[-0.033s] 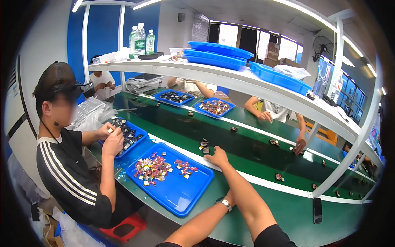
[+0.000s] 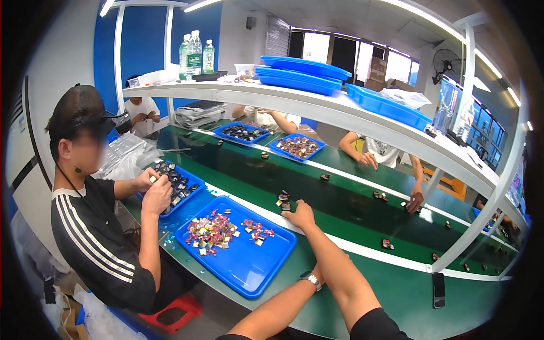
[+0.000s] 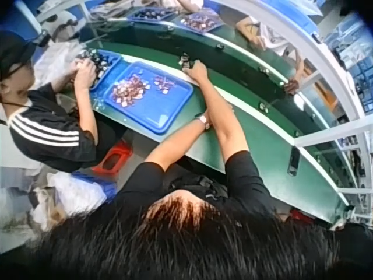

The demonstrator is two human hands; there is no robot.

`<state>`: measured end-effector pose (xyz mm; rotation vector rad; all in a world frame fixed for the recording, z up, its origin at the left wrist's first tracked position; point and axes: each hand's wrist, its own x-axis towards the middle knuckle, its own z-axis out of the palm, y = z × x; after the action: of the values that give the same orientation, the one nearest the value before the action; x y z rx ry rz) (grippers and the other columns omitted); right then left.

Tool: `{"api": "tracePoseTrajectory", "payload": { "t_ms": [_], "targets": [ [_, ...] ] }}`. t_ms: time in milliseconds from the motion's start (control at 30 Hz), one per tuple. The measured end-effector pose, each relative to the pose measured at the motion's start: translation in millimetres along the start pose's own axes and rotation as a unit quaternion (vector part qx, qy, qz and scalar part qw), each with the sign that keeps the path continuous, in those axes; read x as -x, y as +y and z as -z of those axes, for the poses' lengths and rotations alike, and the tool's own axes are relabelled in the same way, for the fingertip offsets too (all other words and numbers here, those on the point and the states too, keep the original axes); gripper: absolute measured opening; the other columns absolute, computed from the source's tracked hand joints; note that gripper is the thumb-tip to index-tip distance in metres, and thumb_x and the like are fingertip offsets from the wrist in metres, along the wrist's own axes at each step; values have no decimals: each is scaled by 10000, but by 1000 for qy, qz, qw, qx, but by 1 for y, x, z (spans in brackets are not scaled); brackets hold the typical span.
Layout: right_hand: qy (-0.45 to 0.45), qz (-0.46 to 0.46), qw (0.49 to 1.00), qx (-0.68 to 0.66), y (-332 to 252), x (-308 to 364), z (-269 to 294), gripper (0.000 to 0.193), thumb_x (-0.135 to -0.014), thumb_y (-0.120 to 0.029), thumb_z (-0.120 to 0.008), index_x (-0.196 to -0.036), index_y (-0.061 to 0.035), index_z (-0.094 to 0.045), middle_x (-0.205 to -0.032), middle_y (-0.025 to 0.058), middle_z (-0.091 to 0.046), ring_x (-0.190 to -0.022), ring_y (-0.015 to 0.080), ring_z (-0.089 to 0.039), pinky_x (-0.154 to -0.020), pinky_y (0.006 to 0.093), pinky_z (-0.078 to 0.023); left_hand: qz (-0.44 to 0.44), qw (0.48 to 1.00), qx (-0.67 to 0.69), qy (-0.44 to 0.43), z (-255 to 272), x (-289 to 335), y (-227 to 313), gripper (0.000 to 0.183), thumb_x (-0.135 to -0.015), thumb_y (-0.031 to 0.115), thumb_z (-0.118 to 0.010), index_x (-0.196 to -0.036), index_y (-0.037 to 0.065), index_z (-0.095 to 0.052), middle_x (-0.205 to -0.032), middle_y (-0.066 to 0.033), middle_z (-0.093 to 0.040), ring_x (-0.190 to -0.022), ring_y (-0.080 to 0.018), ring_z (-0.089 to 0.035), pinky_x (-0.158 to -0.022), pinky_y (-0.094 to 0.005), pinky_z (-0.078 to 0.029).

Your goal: Assembling small electronic parts on a production line.

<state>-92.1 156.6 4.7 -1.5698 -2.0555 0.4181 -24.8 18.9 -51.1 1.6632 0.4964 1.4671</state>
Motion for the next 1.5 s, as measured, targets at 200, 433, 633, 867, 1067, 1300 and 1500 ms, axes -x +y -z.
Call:
{"api": "tracePoseTrajectory", "payload": {
  "t_ms": [200,433,633,867,1067,1300,1500],
  "targets": [
    [83,-27,995,57,-14,-7,-11,590,-694,-391,-819,-1020,24,-554,-1042,234,-656,-1021,395,-632,-877,456,-521,1,929,-368,-43,-2,-4,19,383,-929,262,-564,-638,35,-463,-603,-136,-482,-597,-311,-481,-599,-446,-369],
    [64,-42,995,-63,-18,14,27,519,-687,-240,-798,-1087,14,-586,-1005,200,-697,-939,352,-679,-852,412,-539,40,998,-50,5,8,8,-17,308,-872,283,-616,-708,35,-538,-698,-155,-574,-657,-354,-530,-661,-448,-424],
    [74,75,954,-282,49,104,132,519,-720,-175,-808,-1160,-3,-594,-1038,115,-711,-912,163,-657,-825,324,-537,112,900,-408,-103,6,-16,37,282,-843,313,-599,-752,52,-655,-792,-180,-676,-785,-398,-639,-688,-500,-493],
    [55,37,972,-227,161,230,181,556,-770,-78,-776,-1266,-39,-529,-1204,88,-649,-1146,198,-608,-921,317,-478,102,898,-425,-54,4,-20,37,401,-888,343,-603,-651,21,-608,-675,-208,-606,-656,-406,-589,-594,-481,-450],
    [62,164,972,-154,162,244,196,616,-772,-47,-729,-1336,-49,-481,-1264,78,-615,-1207,295,-503,-1045,389,-411,180,949,-253,-46,1,-21,41,354,-969,315,-552,-831,15,-680,-663,-101,-641,-588,-211,-593,-576,-344,-462],
    [12,150,981,-125,146,254,190,626,-786,-37,-703,-1365,-92,-472,-1369,118,-508,-1245,316,-491,-1051,403,-418,375,892,152,-203,4,-22,52,343,-1032,232,-475,-1223,-32,-583,-908,-75,-653,-728,-115,-612,-664,-242,-514],
    [57,227,967,-102,153,249,190,438,-792,-25,-685,-1217,-105,-613,-1336,94,-535,-1256,293,-490,-1058,394,-416,360,908,163,-138,-1,-20,52,368,-999,123,-523,-1328,-37,-483,-1089,-136,-642,-886,-204,-667,-775,-305,-567]
  ]
}}
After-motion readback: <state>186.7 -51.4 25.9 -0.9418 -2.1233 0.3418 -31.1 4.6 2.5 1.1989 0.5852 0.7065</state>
